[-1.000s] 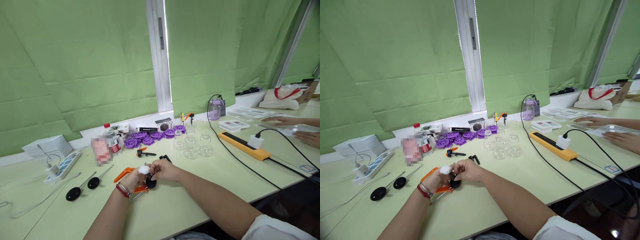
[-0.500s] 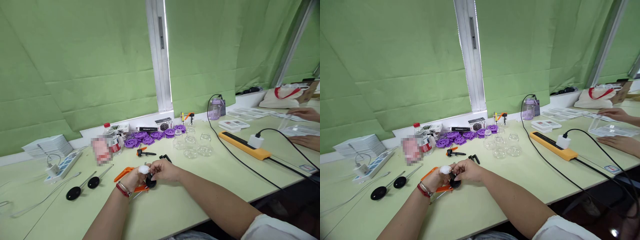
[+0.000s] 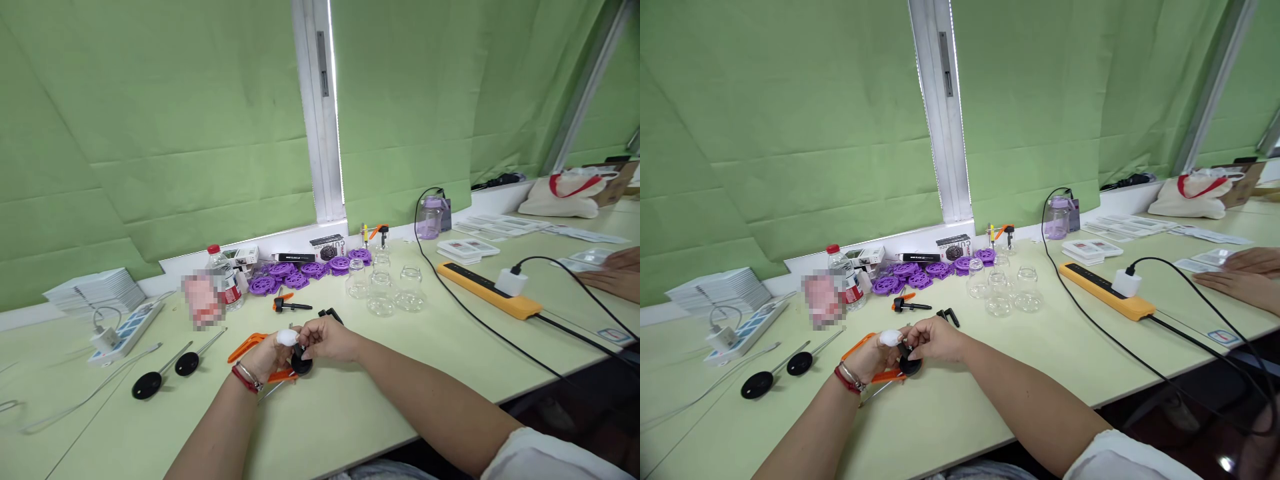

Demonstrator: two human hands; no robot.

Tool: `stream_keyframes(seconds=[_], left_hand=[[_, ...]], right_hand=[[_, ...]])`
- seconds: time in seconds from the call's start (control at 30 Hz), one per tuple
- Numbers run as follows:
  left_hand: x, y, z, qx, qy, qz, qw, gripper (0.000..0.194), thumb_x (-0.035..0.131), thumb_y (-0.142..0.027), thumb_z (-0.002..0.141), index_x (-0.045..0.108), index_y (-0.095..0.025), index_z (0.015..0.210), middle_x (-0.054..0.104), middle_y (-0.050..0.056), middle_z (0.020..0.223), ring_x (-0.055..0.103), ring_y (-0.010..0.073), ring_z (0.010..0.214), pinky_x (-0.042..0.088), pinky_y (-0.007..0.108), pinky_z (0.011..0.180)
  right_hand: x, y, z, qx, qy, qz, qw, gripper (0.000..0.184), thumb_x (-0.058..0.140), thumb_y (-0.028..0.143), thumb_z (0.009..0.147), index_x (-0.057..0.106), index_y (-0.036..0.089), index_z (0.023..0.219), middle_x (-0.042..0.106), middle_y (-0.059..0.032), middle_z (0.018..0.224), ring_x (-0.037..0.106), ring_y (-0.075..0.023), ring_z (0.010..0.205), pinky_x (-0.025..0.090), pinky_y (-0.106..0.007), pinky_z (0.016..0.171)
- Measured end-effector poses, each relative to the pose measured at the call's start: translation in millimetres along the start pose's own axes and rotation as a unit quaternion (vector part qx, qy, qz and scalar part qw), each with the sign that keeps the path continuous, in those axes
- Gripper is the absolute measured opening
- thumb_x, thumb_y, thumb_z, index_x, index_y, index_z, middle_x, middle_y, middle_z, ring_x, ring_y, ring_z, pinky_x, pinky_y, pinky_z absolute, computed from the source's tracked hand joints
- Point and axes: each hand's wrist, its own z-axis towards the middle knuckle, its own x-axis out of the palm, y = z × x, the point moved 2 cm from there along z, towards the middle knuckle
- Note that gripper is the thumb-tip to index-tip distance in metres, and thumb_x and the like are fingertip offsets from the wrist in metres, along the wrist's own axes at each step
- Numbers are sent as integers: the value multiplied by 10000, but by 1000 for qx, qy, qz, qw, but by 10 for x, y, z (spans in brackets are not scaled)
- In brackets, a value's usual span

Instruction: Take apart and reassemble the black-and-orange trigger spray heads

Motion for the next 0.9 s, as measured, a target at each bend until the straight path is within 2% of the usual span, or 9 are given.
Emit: stream_keyframes(seconds=[0.3, 0.43, 0.57, 0.77, 0.9], left_hand=[[37, -21, -11, -9, -10, -1, 1000, 375, 574, -440, 651, 465, -159, 428, 350, -5, 421, 478, 168, 495, 431, 293, 418], [33, -23, -17, -8, -5, -9, 1000, 336, 574, -423, 647, 490, -159, 457, 364, -7, 417, 472, 164, 494, 435, 305, 432], [26, -17, -23, -13, 7, -15, 1000, 342, 577, -420, 661, 486, -159, 460, 363, -13, 402, 440, 141, 470, 427, 295, 443], [28, -21, -25, -25, -36, -15, 999, 236, 570, -384, 624, 535, -160, 557, 362, -27, 415, 455, 154, 449, 442, 322, 445], [33, -20, -27, -26, -48, -7, 998, 241, 551, -353, 629, 492, -156, 502, 391, -8, 424, 471, 162, 469, 443, 318, 448]], right_hand=[[-8, -17, -1, 6, 2, 10, 1000, 356, 813, 285, 485, 568, 129, 689, 536, 45, 631, 479, -71, 572, 391, -229, 581], [-7, -4, -5, -8, 1, 3, 1000, 344, 803, 258, 500, 604, 127, 747, 536, 40, 670, 480, -75, 611, 395, -233, 614], [1, 9, -9, -6, -2, -5, 1000, 304, 792, 259, 517, 588, 126, 699, 525, 42, 650, 459, -69, 584, 378, -226, 587], [8, 9, -10, -1, -4, 14, 1000, 347, 805, 274, 498, 551, 142, 695, 522, 50, 631, 454, -66, 558, 384, -224, 565], [2, 20, -11, -18, 6, 1, 1000, 342, 796, 280, 511, 592, 136, 745, 536, 43, 669, 477, -75, 603, 399, -234, 607]])
